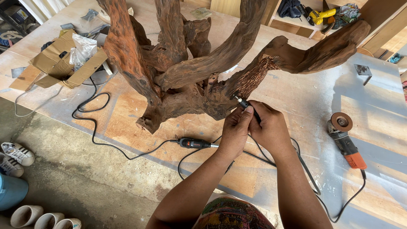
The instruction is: The person sands a piece of wood using a power sander.
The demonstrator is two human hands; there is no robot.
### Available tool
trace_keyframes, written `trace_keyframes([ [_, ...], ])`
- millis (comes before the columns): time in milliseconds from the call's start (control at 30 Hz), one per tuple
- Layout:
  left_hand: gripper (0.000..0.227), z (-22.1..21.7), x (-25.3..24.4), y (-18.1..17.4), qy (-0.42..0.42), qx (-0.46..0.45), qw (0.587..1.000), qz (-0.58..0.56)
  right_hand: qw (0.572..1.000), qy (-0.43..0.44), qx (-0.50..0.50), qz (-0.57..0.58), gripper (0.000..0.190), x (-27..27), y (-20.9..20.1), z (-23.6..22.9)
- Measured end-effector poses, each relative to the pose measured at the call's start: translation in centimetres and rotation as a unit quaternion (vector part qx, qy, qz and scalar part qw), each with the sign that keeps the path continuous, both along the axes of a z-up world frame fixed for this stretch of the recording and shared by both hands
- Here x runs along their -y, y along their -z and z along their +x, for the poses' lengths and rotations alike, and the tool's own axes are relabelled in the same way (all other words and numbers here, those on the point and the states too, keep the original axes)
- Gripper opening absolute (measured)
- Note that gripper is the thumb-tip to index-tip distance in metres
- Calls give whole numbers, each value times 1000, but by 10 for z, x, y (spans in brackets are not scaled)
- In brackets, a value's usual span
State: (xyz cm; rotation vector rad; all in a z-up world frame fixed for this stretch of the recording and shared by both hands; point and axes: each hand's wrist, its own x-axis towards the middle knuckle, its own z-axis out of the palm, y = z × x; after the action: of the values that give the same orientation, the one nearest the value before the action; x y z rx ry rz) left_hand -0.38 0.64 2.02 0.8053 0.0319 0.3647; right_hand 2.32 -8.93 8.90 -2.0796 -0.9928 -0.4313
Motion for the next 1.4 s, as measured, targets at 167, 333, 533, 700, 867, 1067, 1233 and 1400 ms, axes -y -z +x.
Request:
trace_keyframes([
  [167, 22, 5, 0, 2, 4, -2, 1000, 4, 1000, 6, -1, 12, 25, 1, -2, 0],
  [333, 22, 9, -1, 2, 1, 24, 1000, 12, 999, 21, 6, 29, 27, -1, -14, -9],
  [533, 22, 5, -4, 13, -8, 17, 1000, 16, 1000, 2, 0, 16, 25, -2, -2, -3],
  [700, 22, 10, -8, 16, -11, 15, 1000, 13, 1000, -1, -5, 21, 26, -4, -1, -2],
  [867, 22, 9, -7, 13, -9, 9, 1000, 16, 1000, 2, -16, 24, 27, -3, -2, -1],
  [1067, 22, 8, -8, 8, -9, 6, 1000, 23, 999, 4, -20, 38, 25, -4, -2, 0],
  [1233, 23, 21, -10, 31, -9, 12, 1000, 23, 999, 5, -19, 38, 25, -4, -2, 0],
  [1400, 26, 13, -10, 16, -7, 6, 1000, 27, 999, 5, -18, 42, 24, -4, -4, 1],
])
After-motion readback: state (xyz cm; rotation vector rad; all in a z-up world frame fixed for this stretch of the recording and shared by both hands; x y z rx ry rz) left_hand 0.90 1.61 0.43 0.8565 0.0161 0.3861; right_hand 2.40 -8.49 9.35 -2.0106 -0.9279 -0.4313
